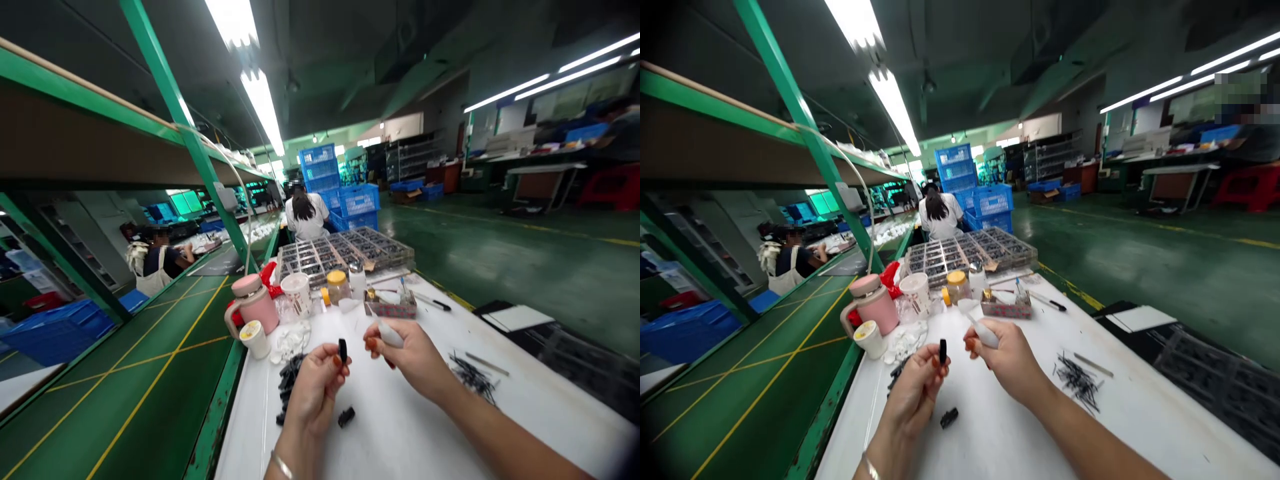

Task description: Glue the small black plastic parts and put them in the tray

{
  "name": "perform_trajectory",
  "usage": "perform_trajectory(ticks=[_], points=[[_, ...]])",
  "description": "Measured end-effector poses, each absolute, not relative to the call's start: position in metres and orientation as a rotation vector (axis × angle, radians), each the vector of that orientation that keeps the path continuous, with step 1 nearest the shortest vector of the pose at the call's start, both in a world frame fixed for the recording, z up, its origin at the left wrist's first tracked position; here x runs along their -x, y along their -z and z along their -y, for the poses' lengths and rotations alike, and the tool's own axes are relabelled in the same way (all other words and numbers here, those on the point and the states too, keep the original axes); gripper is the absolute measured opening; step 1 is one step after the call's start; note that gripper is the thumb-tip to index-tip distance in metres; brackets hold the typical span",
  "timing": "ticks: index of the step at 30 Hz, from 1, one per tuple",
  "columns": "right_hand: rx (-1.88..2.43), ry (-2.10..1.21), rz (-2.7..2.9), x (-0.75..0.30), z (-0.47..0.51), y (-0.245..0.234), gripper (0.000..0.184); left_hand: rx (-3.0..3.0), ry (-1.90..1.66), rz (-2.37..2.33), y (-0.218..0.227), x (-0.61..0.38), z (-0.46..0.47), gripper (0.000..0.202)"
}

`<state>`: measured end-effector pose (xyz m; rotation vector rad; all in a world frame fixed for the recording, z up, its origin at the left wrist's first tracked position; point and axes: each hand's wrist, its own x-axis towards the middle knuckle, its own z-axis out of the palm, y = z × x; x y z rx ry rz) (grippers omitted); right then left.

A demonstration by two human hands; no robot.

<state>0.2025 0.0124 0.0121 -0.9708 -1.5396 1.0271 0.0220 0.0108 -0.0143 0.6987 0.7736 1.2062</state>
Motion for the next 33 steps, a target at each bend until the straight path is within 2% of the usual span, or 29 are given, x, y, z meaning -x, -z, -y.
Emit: perform_trajectory(ticks=[6, 8, 11, 17, 33], points=[[0.938, -1.122, 1.454, -0.202, 0.0, -0.011, 0.022, -0.635, -1.161, -0.777, 0.017, -0.021, -0.013, 0.038], [0.953, -1.115, 1.472, -0.2, 0.003, -0.011, 0.019, -0.638, -1.144, -0.763, 0.018, -0.021, -0.013, 0.037], [0.97, -1.042, 1.558, -0.199, 0.006, -0.01, 0.012, -0.657, -1.129, -0.739, 0.021, -0.022, -0.013, 0.036], [1.047, -0.792, 1.731, -0.198, 0.009, -0.011, 0.012, -0.693, -1.117, -0.725, 0.024, -0.026, -0.013, 0.034], [0.987, -0.624, 1.774, -0.193, 0.011, -0.004, 0.007, -0.75, -1.063, -0.686, 0.028, -0.025, -0.013, 0.024]])
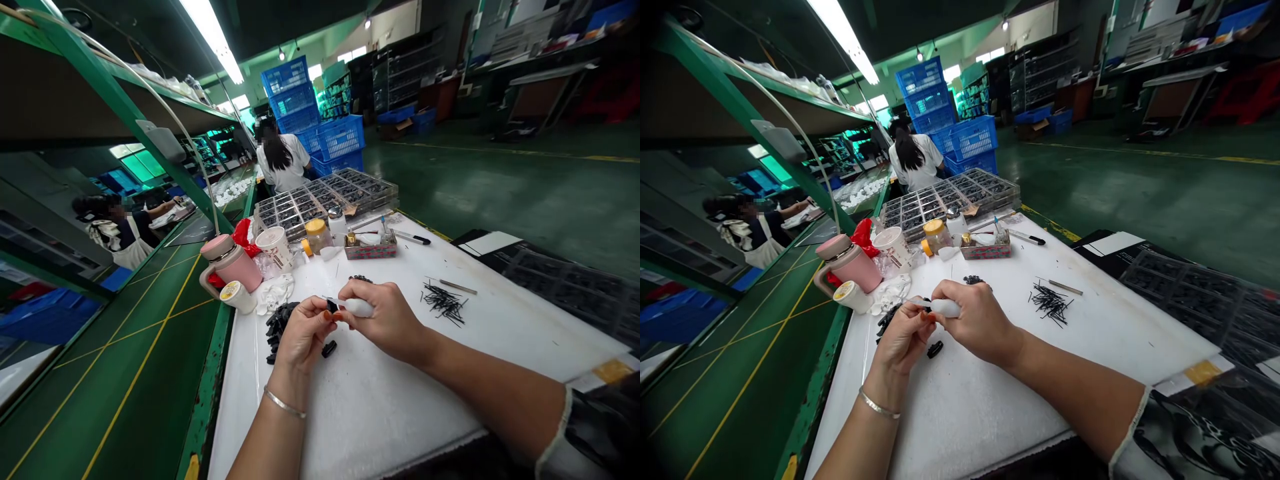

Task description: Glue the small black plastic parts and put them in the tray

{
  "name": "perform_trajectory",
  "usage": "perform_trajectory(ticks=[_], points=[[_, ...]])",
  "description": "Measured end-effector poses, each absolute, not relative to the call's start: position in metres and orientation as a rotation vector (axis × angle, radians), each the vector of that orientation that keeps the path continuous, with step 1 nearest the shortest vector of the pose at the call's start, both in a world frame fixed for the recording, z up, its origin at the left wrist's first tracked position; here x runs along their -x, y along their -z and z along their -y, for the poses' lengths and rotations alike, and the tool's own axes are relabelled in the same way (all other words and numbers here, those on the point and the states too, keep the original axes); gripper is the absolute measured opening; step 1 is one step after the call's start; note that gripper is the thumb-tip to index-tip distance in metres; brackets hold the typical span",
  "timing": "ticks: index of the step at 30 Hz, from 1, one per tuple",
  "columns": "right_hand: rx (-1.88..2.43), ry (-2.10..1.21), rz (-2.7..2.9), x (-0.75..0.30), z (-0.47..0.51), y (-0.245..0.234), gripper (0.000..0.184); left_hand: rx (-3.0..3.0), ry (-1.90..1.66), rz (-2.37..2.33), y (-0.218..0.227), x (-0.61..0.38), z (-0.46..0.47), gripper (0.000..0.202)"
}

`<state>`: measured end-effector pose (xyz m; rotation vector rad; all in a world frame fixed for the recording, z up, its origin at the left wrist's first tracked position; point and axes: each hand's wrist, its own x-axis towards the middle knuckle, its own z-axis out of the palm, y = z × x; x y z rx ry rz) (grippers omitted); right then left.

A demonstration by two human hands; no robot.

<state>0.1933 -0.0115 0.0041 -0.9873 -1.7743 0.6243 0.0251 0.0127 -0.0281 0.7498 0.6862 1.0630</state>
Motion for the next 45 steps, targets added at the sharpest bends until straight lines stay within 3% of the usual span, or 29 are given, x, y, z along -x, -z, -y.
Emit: perform_trajectory(ticks=[17, 26, 45], points=[[0.994, -0.598, 1.785, -0.193, 0.007, 0.001, 0.013, -0.822, -1.004, -0.729, 0.022, -0.023, -0.01, 0.03], [0.926, -0.994, 1.453, -0.209, -0.007, -0.001, 0.033, -0.998, -1.018, -0.833, 0.012, -0.018, -0.009, 0.026], [1.064, -0.876, 1.581, -0.224, -0.012, -0.008, 0.051, -1.156, -1.142, -1.098, 0.013, -0.015, -0.014, 0.028]])
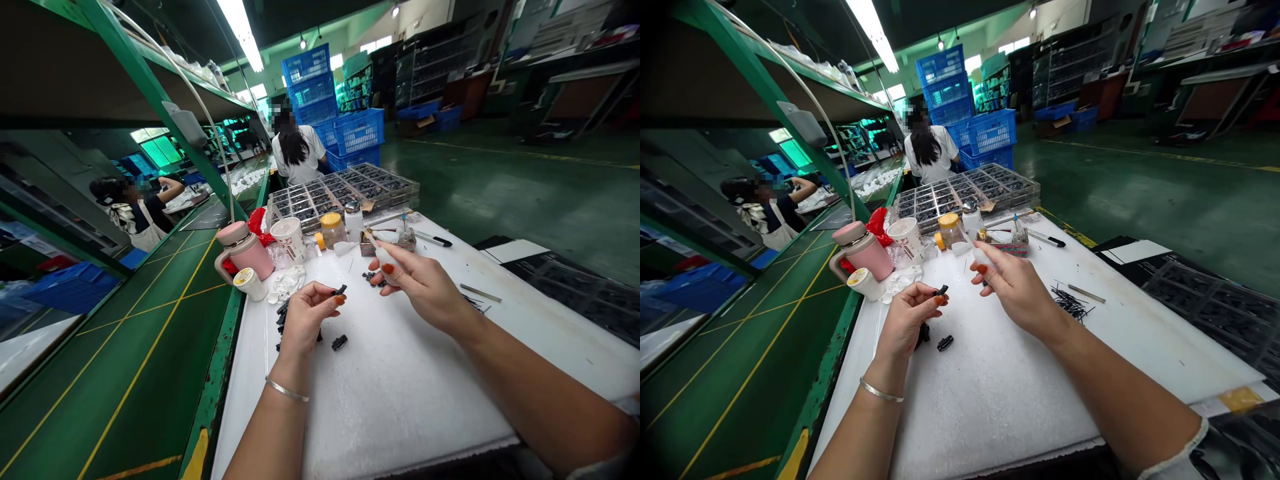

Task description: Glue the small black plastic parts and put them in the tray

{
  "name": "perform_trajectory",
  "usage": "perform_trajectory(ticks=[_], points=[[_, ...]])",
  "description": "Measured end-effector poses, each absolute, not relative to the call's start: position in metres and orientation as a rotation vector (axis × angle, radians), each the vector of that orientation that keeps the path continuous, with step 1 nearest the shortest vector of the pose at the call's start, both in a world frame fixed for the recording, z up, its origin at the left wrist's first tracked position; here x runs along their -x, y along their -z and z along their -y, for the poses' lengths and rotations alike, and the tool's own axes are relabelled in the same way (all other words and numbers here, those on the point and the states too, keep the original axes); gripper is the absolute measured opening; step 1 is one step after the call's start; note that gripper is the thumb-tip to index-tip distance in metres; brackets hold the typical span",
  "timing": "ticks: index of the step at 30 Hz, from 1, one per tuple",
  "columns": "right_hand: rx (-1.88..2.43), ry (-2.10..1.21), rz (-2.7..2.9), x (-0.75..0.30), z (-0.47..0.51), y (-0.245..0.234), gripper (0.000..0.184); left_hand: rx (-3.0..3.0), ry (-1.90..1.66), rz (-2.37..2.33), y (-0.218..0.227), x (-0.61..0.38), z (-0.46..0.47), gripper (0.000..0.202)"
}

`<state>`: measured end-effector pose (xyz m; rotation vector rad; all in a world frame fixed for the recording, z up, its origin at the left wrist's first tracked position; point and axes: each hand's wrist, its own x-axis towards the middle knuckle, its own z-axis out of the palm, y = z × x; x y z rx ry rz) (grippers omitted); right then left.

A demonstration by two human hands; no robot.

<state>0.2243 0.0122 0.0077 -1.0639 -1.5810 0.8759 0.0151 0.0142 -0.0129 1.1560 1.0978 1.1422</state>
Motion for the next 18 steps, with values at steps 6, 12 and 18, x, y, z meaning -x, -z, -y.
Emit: perform_trajectory(ticks=[6, 12, 18], points=[[1.063, -0.908, 1.498, -0.228, -0.009, -0.018, 0.036, -1.23, -1.188, -1.134, 0.015, -0.011, -0.017, 0.025], [1.028, -0.791, 1.388, -0.225, -0.005, -0.021, 0.031, -1.252, -1.185, -1.158, 0.013, -0.015, -0.017, 0.024], [1.033, -0.737, 1.43, -0.217, -0.003, -0.015, 0.024, -1.335, -1.158, -1.188, 0.013, -0.017, -0.014, 0.023]])
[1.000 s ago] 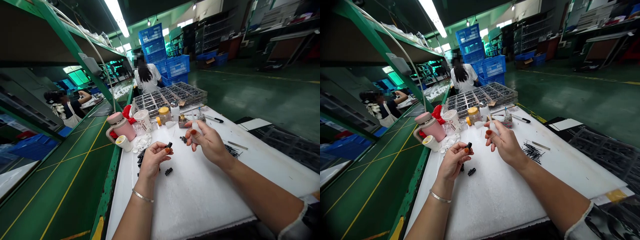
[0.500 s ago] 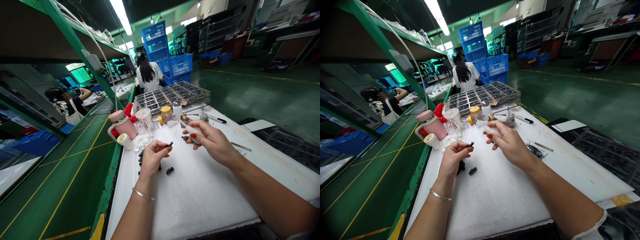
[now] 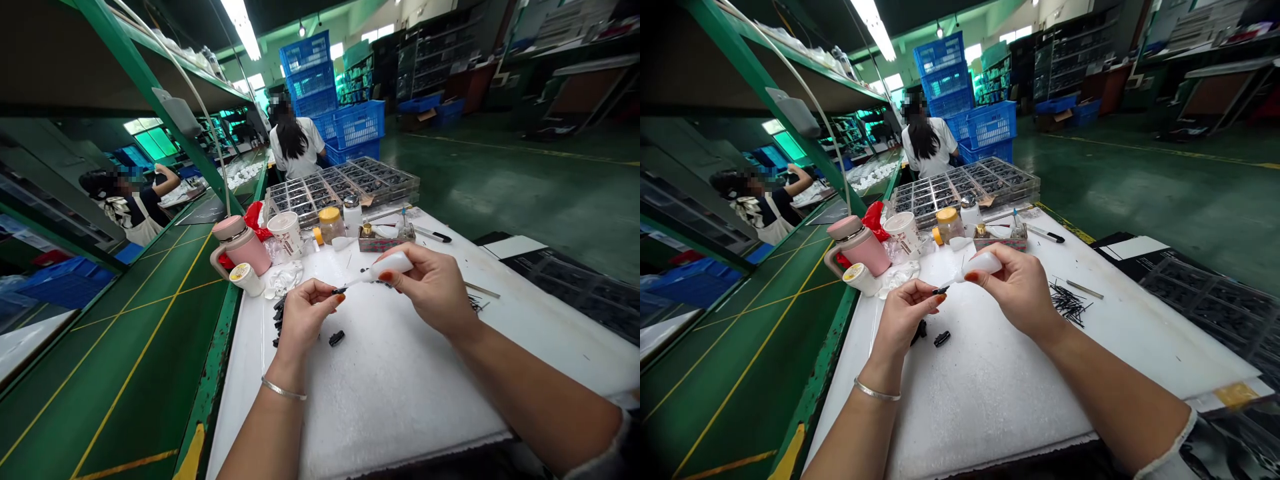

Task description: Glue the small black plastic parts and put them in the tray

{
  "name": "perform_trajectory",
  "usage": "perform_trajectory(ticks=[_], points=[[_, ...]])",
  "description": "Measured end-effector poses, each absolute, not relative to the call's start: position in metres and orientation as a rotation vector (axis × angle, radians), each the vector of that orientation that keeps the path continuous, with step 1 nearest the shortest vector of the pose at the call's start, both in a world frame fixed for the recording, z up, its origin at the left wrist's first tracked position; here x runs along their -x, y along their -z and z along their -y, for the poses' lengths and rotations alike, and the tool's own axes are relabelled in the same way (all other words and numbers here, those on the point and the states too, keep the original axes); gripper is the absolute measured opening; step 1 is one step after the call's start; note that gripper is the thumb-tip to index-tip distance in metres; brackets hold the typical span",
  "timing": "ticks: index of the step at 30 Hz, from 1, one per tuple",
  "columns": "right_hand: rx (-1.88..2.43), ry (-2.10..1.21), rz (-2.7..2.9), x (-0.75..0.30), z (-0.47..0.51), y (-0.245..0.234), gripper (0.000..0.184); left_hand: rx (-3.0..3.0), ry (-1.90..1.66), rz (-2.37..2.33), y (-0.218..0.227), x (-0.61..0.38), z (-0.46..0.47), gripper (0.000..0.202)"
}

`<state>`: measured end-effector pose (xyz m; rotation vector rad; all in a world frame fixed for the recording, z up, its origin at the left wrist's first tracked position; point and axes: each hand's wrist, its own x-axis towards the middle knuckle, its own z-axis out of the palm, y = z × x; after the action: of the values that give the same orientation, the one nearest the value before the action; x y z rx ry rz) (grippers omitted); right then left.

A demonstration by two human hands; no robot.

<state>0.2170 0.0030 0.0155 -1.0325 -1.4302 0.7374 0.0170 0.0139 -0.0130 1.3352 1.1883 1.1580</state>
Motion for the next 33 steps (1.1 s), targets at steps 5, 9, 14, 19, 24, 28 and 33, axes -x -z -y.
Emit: perform_trajectory(ticks=[5, 9, 14, 19, 24, 28, 33], points=[[1.025, -0.732, 1.445, -0.2164, -0.0028, -0.0132, 0.02, -1.366, -1.123, -1.2, 0.0127, -0.0171, -0.0121, 0.024], [1.025, -0.714, 1.459, -0.2161, -0.0016, -0.0127, 0.019, -1.386, -1.123, -1.19, 0.0131, -0.017, -0.0114, 0.024], [1.031, -0.663, 1.491, -0.2153, -0.0011, -0.0124, 0.018, -1.387, -1.119, -1.184, 0.0132, -0.0173, -0.0117, 0.024], [1.028, -0.625, 1.508, -0.2153, -0.001, -0.0124, 0.016, -1.376, -1.122, -1.178, 0.0134, -0.0174, -0.0121, 0.023], [1.016, -0.621, 1.5, -0.216, -0.0005, -0.0123, 0.015, -1.366, -1.125, -1.175, 0.0142, -0.0168, -0.0128, 0.024], [1.006, -0.625, 1.497, -0.2162, -0.0007, -0.0125, 0.013, -1.369, -1.125, -1.181, 0.0147, -0.0164, -0.0135, 0.025], [0.999, -0.637, 1.493, -0.2152, -0.0012, -0.0127, 0.013, -1.36, -1.125, -1.184, 0.0145, -0.0162, -0.013, 0.025]])
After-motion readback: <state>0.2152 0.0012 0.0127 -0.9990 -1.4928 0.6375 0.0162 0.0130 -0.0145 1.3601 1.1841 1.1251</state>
